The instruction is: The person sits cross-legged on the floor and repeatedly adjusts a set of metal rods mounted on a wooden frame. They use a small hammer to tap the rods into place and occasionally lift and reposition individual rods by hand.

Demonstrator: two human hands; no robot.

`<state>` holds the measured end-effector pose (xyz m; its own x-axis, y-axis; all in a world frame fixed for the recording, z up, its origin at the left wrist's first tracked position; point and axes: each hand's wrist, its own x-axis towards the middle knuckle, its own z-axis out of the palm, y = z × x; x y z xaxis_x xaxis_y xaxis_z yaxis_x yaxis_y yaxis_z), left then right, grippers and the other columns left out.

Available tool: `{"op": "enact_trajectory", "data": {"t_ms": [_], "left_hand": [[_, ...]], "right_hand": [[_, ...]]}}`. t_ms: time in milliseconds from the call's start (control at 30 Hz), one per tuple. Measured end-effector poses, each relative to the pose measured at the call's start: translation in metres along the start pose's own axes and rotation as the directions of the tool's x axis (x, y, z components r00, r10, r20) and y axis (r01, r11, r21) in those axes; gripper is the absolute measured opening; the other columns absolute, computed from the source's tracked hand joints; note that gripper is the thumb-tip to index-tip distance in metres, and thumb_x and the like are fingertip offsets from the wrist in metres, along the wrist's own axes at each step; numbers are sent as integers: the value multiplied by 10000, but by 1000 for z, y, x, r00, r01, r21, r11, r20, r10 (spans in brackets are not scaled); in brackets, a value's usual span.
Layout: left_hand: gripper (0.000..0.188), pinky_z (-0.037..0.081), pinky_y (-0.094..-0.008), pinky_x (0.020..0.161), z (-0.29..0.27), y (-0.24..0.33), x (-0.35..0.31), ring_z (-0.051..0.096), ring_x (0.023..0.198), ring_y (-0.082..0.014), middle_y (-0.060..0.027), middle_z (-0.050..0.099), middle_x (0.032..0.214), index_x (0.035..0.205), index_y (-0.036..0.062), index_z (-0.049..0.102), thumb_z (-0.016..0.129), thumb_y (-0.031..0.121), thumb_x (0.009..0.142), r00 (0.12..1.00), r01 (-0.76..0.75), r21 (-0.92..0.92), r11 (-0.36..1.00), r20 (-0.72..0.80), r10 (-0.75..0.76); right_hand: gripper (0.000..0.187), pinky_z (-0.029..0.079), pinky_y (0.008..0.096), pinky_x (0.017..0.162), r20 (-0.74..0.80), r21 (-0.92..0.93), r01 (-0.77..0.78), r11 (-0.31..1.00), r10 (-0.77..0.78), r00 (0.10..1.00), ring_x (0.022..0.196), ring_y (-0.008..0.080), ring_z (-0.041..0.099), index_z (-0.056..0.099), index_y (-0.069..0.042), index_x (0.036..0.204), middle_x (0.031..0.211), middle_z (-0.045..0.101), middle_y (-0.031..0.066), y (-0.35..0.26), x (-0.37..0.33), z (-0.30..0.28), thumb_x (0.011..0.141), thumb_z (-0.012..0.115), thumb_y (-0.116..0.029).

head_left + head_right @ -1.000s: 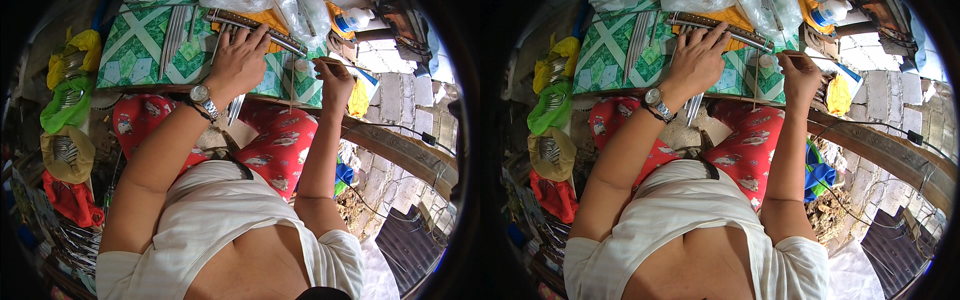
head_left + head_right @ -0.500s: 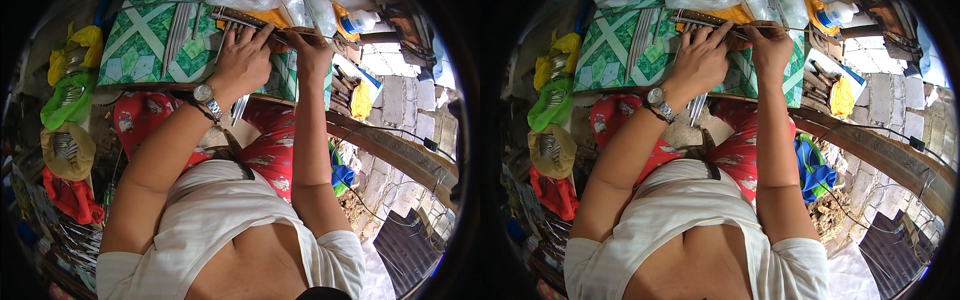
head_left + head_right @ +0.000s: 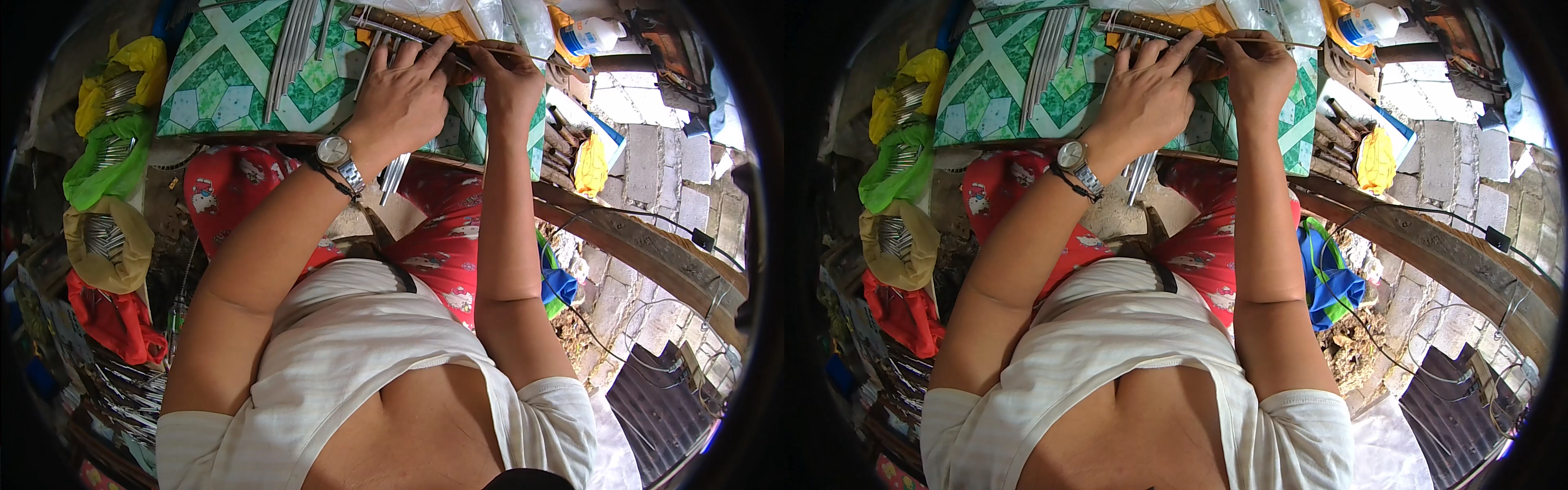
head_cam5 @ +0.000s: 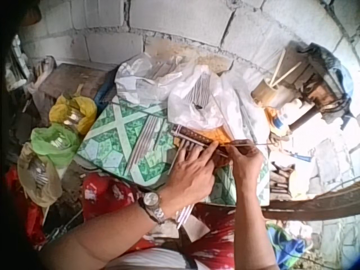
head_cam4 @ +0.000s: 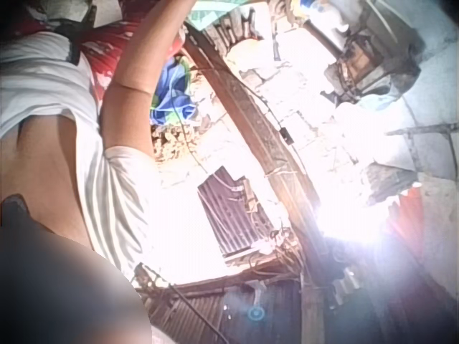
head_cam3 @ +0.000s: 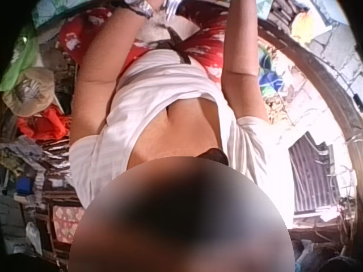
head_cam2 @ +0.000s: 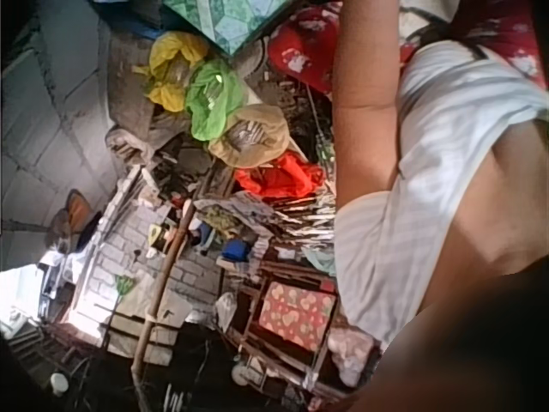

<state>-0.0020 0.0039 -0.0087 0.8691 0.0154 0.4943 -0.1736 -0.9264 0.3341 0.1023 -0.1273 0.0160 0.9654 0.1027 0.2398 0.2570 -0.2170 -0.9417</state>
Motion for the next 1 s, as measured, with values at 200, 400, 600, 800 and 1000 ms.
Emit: {"op": "enact_trajectory", "data": {"t_ms": [200, 400, 600, 800, 1000], "left_hand": [[307, 374, -466, 1037, 0, 0, 0, 515, 1254, -254, -65, 527, 1529, 1061, 15, 762, 627, 199, 856, 1000, 3, 13, 1000, 28, -3], [477, 371, -475, 1044, 1, -1, 1, 514, 1255, -254, -66, 537, 1513, 1305, 60, 679, 641, 207, 852, 1000, 2, 34, 999, 10, -3], [521, 372, -474, 1045, 2, 0, 1, 521, 1254, -255, -91, 541, 1502, 1367, 91, 633, 659, 223, 864, 1000, 16, 54, 998, -1, -16], [496, 375, -471, 1037, 3, -1, 1, 530, 1243, -255, -89, 550, 1494, 1347, 87, 642, 657, 220, 869, 1000, 8, 47, 999, -6, -8], [459, 378, -470, 1015, 4, 0, 1, 530, 1243, -258, -85, 555, 1489, 1310, 83, 666, 652, 218, 871, 1000, 13, 43, 999, -26, -12]], "right_hand": [[137, 542, 270, 663, 1, -53, 64, 997, -64, 998, 702, 107, 679, 765, 30, 926, 808, 769, 84, -3, 0, 2, 825, 809, -52], [99, 570, 353, 691, 96, -477, 283, 832, -270, 958, 711, 256, 748, 762, -50, 887, 794, 758, 142, -20, -3, 5, 831, 769, -131], [128, 569, 366, 675, 266, -656, 400, 639, -300, 916, 738, 284, 746, 737, -67, 849, 790, 749, 130, -27, 7, 15, 800, 794, -171], [128, 552, 386, 630, 355, -680, 517, 520, -384, 852, 684, 291, 730, 705, -66, 828, 731, 718, 129, -18, 23, 16, 803, 782, -165], [108, 551, 379, 624, 338, -635, 436, 638, -278, 899, 670, 315, 715, 684, -56, 810, 723, 711, 132, -20, 21, 12, 827, 748, -142]]}}
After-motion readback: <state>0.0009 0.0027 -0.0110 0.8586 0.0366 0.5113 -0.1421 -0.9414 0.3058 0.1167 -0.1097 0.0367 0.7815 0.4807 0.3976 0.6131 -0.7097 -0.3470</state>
